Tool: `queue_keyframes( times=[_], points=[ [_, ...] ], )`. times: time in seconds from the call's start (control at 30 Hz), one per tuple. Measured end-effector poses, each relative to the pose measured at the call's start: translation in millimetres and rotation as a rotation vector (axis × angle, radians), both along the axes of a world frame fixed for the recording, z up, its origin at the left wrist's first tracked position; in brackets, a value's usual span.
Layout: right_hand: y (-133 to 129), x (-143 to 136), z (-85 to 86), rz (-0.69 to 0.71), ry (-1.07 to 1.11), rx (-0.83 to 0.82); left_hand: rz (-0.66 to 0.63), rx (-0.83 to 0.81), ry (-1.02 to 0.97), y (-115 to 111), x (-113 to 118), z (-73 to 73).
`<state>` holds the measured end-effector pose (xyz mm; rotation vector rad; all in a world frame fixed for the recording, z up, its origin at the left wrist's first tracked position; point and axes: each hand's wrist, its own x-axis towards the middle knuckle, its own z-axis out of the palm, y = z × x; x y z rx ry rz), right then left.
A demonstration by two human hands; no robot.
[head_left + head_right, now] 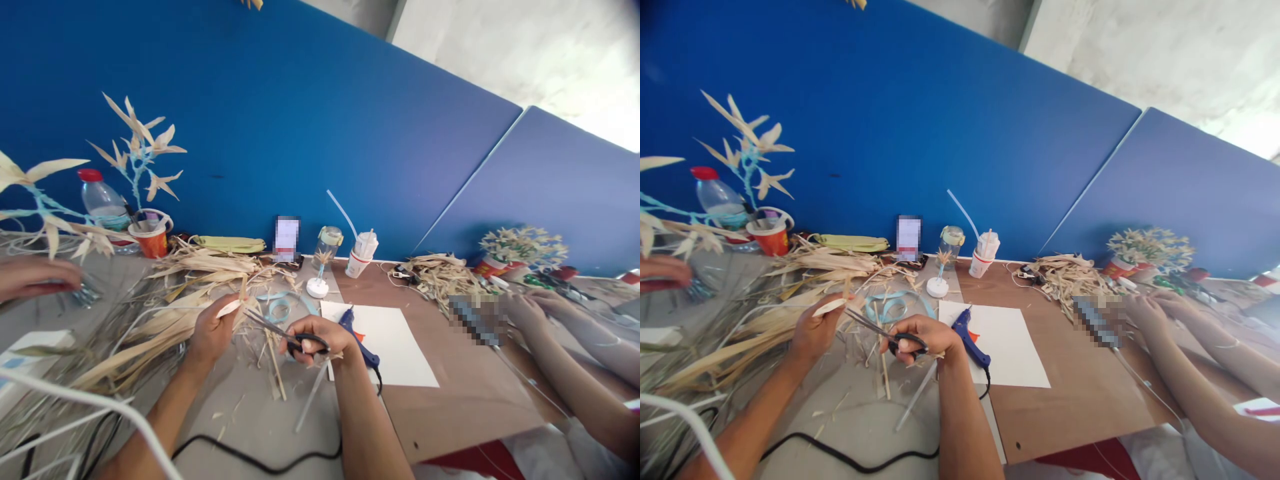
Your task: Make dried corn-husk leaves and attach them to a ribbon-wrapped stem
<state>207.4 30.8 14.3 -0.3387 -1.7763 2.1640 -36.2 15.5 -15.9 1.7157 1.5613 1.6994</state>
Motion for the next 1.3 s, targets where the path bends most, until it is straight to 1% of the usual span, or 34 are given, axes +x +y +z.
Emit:
queue_keyframes(
  times=[0.2,0.47,0.57,0.73,0.93,1.3],
  points=[
    [0,0,-0.6,0.005,0.005,0.011,0.027,-0.009,-0.014,1,-1,-3.6],
    [-1,-1,1.2,-0.003,0.002,0.029,-0.023,0.007,-0.038,-1,1,1.3],
    [-1,-1,0.8,-0.008,0.012,0.021,-0.029,0.007,-0.031,0,1,0.0],
    [0,-1,-0.1,-0.019,0.015,-0.007,0.004,-0.003,-0.019,1,-2,-3.0],
    [0,0,0.0,-0.027,0.008,0.013,-0.028,0.039,0.002,2,-4,-2.5],
    [-3,1,3.4,-0.067,-0.043,0.010,-0.041,0.113,0.079,7,-14,-13.1]
  ],
)
